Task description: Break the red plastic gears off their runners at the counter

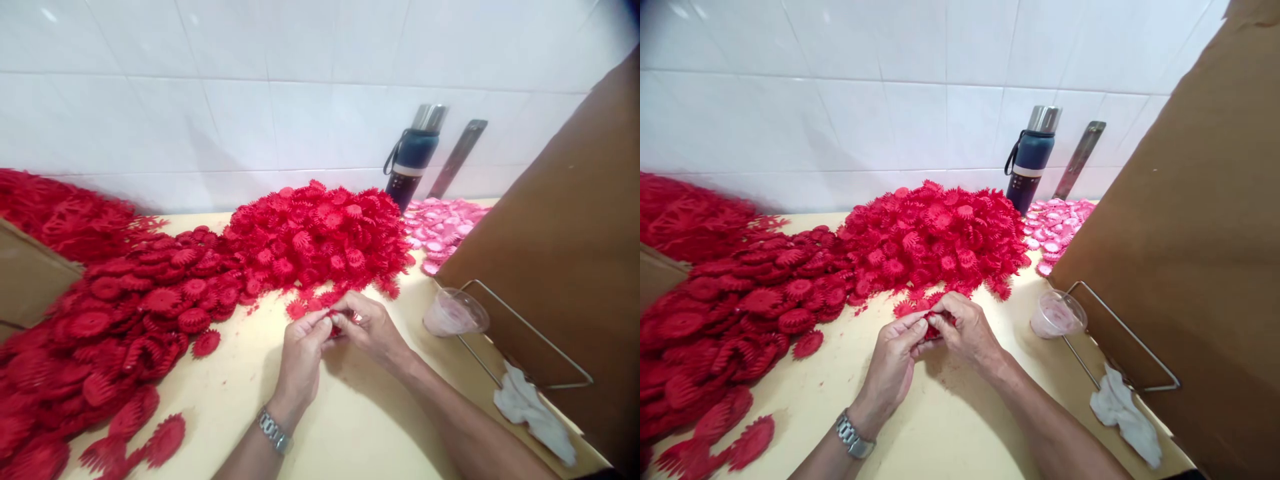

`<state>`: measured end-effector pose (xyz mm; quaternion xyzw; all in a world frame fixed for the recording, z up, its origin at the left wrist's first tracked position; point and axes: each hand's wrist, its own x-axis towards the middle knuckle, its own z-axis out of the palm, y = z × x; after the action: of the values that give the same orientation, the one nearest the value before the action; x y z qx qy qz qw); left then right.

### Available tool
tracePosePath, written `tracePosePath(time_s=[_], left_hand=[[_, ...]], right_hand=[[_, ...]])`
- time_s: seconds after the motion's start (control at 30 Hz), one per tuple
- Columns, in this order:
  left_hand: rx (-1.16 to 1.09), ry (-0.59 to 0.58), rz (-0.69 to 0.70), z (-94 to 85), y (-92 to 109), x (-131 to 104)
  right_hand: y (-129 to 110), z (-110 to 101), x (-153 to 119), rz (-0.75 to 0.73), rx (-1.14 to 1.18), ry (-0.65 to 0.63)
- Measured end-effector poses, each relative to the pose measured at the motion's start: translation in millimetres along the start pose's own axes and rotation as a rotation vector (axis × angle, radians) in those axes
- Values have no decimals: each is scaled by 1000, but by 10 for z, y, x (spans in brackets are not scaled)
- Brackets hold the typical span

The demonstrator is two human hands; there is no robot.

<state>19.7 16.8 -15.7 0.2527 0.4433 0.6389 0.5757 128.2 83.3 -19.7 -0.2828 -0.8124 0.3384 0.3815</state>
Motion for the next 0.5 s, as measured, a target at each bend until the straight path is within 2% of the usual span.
tracePosePath(time_s=[0.1, 0.23, 0.4, 0.5], left_hand=[[76, 53, 25, -24, -45, 23], [117, 124, 62, -36, -82, 45], [80, 155, 25, -1, -13, 24], [50, 175, 17, 4, 30, 14]], right_hand=[[8, 28, -11, -74, -107, 42], [58, 81, -18, -176, -365, 196], [202, -24, 19, -122, -609, 222], [236, -146, 50, -76, -631, 262]])
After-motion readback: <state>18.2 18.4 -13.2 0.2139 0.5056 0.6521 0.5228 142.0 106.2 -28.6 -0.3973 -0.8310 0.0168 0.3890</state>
